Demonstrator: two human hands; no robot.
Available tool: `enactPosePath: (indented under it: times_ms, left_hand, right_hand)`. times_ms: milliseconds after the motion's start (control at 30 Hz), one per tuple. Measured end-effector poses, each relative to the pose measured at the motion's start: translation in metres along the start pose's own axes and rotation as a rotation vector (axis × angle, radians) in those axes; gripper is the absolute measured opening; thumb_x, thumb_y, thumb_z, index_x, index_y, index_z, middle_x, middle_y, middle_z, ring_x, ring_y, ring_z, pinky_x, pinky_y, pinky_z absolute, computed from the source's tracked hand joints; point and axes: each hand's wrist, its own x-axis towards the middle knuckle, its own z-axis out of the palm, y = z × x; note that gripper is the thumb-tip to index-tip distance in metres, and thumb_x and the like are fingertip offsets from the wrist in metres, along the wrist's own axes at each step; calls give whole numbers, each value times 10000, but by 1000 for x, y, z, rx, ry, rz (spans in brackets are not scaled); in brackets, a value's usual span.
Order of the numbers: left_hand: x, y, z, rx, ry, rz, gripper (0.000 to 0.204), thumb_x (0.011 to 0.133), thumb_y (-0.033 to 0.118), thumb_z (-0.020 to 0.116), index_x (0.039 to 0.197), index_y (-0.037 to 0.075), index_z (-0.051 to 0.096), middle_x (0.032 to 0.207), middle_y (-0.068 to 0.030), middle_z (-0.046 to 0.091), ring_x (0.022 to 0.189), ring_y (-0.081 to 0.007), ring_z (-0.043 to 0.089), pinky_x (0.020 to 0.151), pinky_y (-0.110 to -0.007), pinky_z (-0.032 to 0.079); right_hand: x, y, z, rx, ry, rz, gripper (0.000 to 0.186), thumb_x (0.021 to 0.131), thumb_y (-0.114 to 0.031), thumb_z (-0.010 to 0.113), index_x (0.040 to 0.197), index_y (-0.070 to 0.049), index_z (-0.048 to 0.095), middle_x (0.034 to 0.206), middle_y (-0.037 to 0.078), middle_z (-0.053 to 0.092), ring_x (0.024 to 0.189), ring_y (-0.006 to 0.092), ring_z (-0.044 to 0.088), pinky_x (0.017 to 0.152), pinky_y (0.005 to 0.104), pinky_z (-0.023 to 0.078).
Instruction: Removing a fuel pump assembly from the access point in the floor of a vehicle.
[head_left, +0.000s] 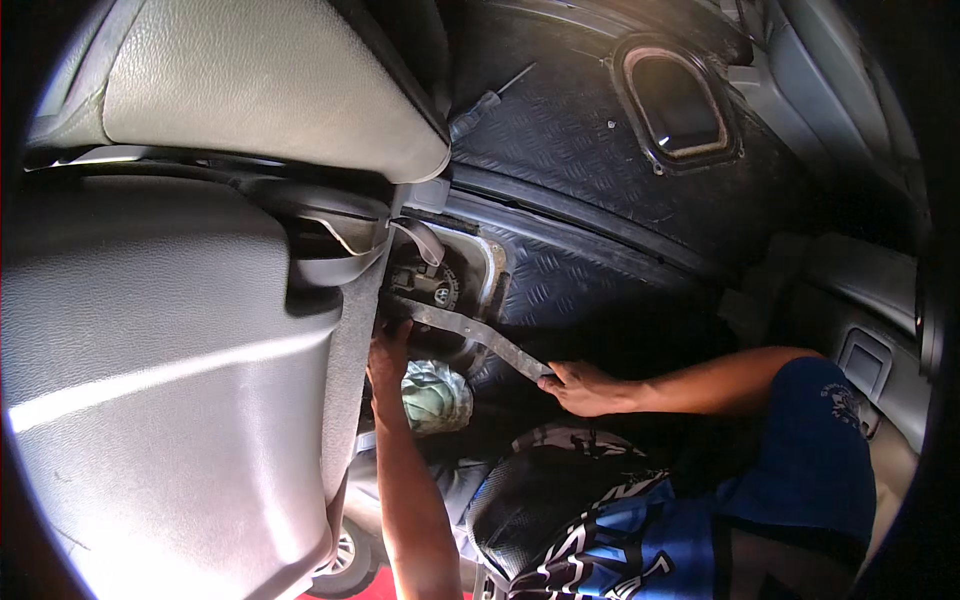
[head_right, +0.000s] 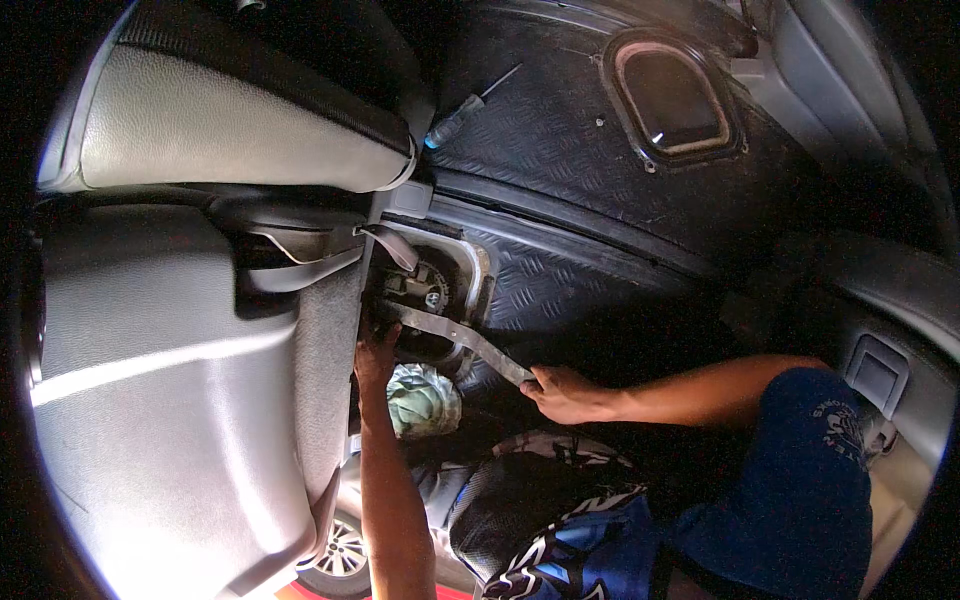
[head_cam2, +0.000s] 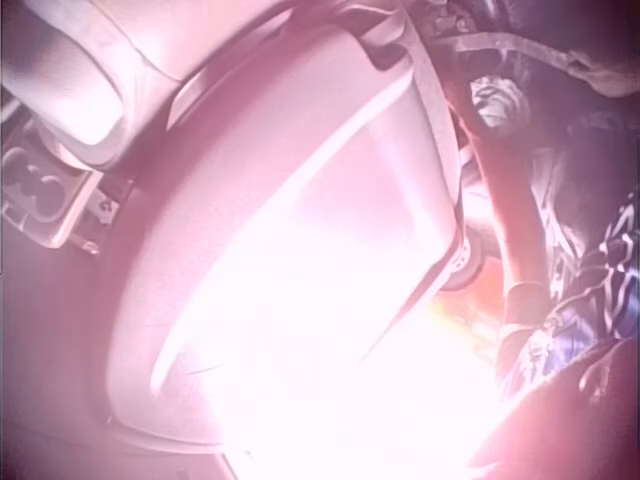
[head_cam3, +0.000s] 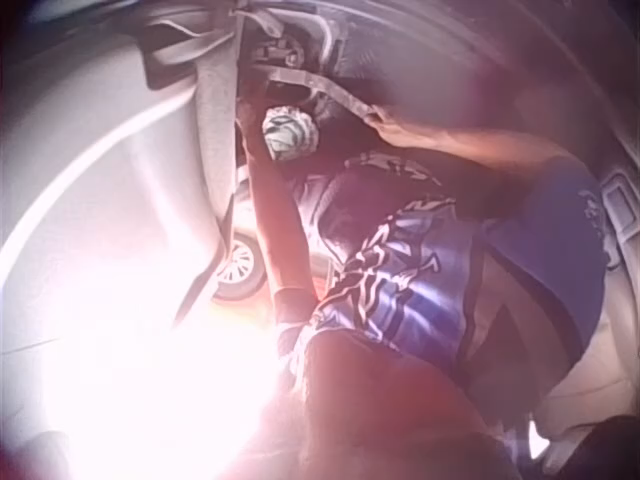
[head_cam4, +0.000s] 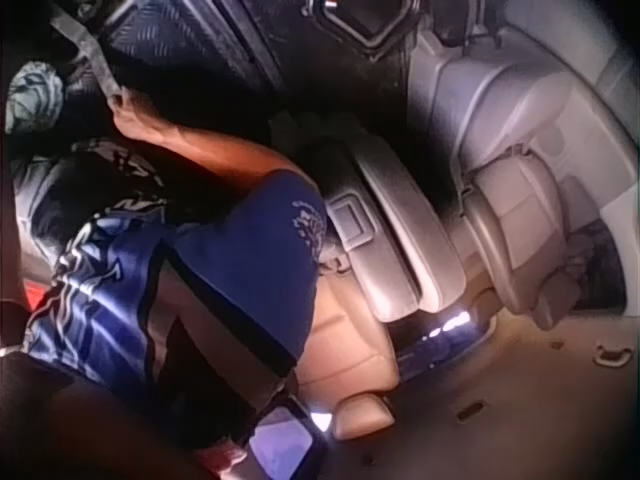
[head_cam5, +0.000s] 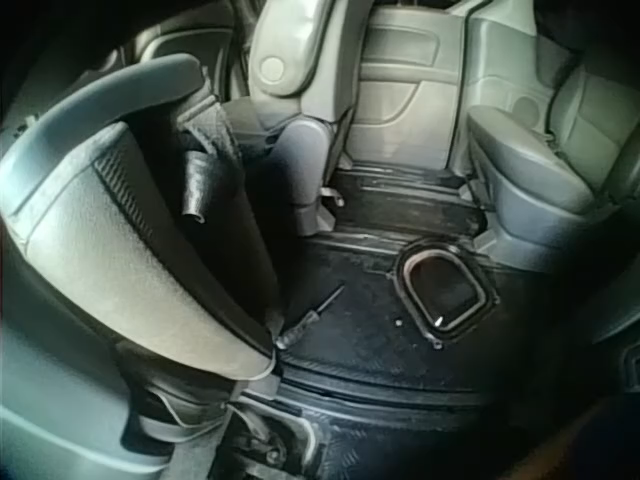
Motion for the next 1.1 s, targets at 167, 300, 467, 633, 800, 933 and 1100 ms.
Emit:
enactPosePath:
  times_ms: [167, 300, 467, 633, 800, 933, 1100]
  left_hand:
    - [5, 7, -6, -126, -141, -93, 906, 826, 566, 750, 1474, 12, 444, 1452, -288, 498, 1348, -448, 472, 1138, -460, 365]
    - [11, 0, 2, 138, -6, 59, 925, 776, 590, 779, 1417, -14, 495, 1394, -294, 548, 1276, -462, 525, 1095, -475, 402]
    - [21, 10, 8, -40, -70, -47, 985, 719, 615, 806, 1381, -51, 510, 1380, -287, 562, 1243, -457, 552, 1062, -484, 426]
    - [15, 40, -1, 99, -37, -168, 1007, 686, 650, 806, 1381, -19, 518, 1372, -290, 566, 1257, -457, 545, 1042, -502, 433]
    - [21, 47, -4, 84, -128, -215, 983, 691, 621, 819, 1398, 11, 513, 1357, -289, 577, 1260, -451, 545, 1045, -506, 433]
    - [17, 52, 0, 75, -82, -238, 938, 694, 569, 839, 1393, 28, 525, 1345, -269, 595, 1257, -442, 551, 1040, -502, 441]
    - [17, 62, -7, 163, -94, -247, 860, 721, 504, 846, 1395, 70, 533, 1350, -222, 611, 1224, -423, 584, 1013, -491, 461]
  right_hand:
    - [1, -9, -7, -3, -19, -34, 366, 1059, -268, 456, 1039, 90, 528, 831, 281, 607, 759, 428, 645, 677, 515, 456]
    - [0, -19, -12, 35, -92, 70, 391, 1063, -278, 443, 1024, 103, 519, 836, 294, 608, 780, 441, 646, 682, 516, 456]
    - [0, -25, -14, 48, -96, 99, 421, 1067, -300, 434, 1046, 111, 520, 871, 299, 625, 806, 441, 654, 700, 516, 461]
    - [-1, -27, -15, -3, -108, 124, 431, 1071, -323, 433, 1108, 96, 523, 897, 288, 633, 828, 427, 652, 731, 509, 464]
    - [-2, -17, -14, 23, -78, 122, 443, 1075, -338, 423, 1163, 85, 519, 957, 291, 633, 892, 423, 652, 761, 505, 466]
    - [3, -5, -5, -48, 24, 83, 447, 1081, -349, 407, 1214, 68, 500, 995, 276, 639, 907, 434, 645, 773, 503, 471]
    - [6, -3, -19, 12, -109, 110, 457, 1083, -374, 412, 1216, 55, 494, 895, 194, 623, 782, 322, 628, 742, 452, 489]
